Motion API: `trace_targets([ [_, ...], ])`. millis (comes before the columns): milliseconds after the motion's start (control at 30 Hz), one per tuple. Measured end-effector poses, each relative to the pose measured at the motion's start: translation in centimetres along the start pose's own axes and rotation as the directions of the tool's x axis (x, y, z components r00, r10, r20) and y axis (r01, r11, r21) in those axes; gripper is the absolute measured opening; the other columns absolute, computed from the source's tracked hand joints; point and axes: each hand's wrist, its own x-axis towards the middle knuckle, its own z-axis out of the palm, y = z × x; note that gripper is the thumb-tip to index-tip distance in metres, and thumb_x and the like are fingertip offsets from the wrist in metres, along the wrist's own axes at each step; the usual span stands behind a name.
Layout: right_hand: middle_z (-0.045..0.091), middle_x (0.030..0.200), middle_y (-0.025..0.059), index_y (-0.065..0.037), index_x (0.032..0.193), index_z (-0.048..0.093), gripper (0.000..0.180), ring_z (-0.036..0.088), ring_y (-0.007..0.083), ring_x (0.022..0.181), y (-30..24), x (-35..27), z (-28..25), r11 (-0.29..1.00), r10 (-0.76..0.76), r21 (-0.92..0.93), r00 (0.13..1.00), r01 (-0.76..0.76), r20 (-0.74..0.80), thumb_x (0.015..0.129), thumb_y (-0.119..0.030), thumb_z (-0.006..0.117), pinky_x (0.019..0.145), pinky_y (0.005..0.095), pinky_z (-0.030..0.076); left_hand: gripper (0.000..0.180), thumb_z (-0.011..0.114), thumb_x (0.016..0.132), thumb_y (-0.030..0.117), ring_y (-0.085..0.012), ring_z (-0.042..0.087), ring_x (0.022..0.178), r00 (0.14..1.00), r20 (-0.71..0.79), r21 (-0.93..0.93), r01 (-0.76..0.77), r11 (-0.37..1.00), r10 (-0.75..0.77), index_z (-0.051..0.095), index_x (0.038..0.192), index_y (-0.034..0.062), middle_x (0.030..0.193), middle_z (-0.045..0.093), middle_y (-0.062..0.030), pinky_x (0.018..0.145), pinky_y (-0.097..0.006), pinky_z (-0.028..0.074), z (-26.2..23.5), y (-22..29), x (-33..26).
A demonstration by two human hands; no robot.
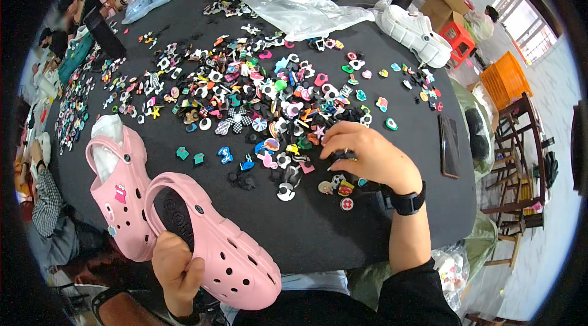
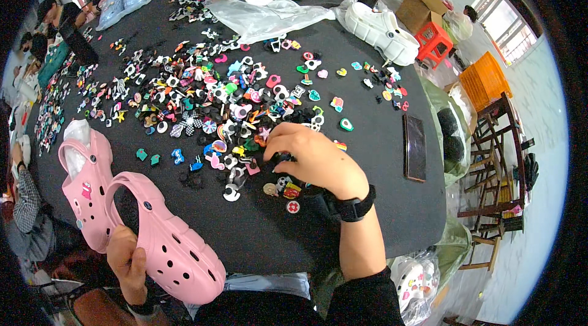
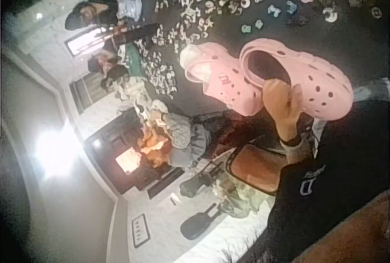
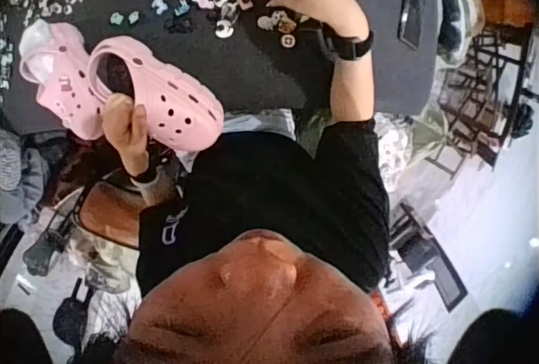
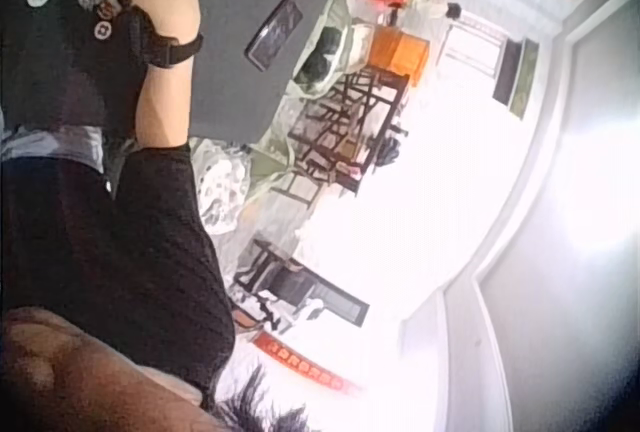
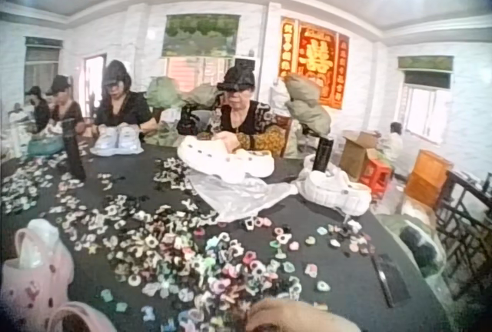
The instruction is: The recorder is attaching decorative charms to the holes of a pink foam clog while seated at a table with other workers.
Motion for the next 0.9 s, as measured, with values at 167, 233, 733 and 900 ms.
trace_targets([
  [167, 0.062, 0.098, 0.0084, -0.003, 0.096, 0.065, 0.03, 0.063, 0.023, 0.087, 0.7, -0.8, -1.3, 0.988, 0.111, 0.105, 0.994, -0.11, -0.007, 0.068, 0.0, 0.076, 0.077, 0.0325, 0.052, 0.034, 0.067, 0.072, 0.015, -0.0254, 0.038, 0.056, 0.999, -0.04, 0.045, -0.021, 0.999, 0.023, 0.038, 0.058, 0.0049, 0.059, 0.039, -0.007, 0.056, -0.037, 0.032, 0.4, -0.2, 0.0],
  [233, 0.062, 0.099, 0.0077, -0.003, 0.098, 0.065, 0.03, 0.064, 0.0196, 0.083, 1.1, -1.1, -1.5, 0.965, 0.179, 0.199, 0.983, -0.168, -0.039, 0.07, 0.001, 0.075, 0.075, 0.0313, 0.053, 0.034, 0.067, 0.072, 0.015, -0.0255, 0.038, 0.056, 0.999, -0.033, 0.037, -0.01, 0.999, 0.011, 0.038, 0.058, 0.0048, 0.059, 0.039, -0.0072, 0.056, -0.037, 0.032, 0.3, -0.2, -0.1],
  [733, 0.064, 0.101, 0.0076, -0.005, 0.097, 0.067, 0.021, 0.058, 0.0274, 0.099, 0.7, 2.2, 3.0, 0.985, -0.071, -0.167, 0.987, 0.047, -0.141, 0.077, -0.009, 0.069, 0.089, 0.038, 0.047, 0.038, 0.067, 0.076, 0.018, -0.0256, 0.039, 0.055, 1.0, -0.023, 0.015, 0.013, 1.0, -0.013, 0.037, 0.057, 0.0055, 0.058, 0.04, -0.0075, 0.055, -0.037, 0.031, 0.2, 0.0, 0.1],
  [900, 0.062, 0.091, 0.0055, -0.009, 0.091, 0.067, 0.021, 0.058, 0.0245, 0.094, 0.1, 2.4, 3.6, 0.938, -0.008, -0.343, 0.984, -0.054, -0.179, 0.071, -0.011, 0.072, 0.083, 0.0364, 0.047, 0.038, 0.067, 0.076, 0.019, -0.0252, 0.039, 0.054, 0.999, -0.049, 0.003, -0.004, 1.0, 0.005, 0.037, 0.057, 0.0061, 0.056, 0.039, -0.0067, 0.055, -0.037, 0.031, 0.4, 0.0, 0.2],
])
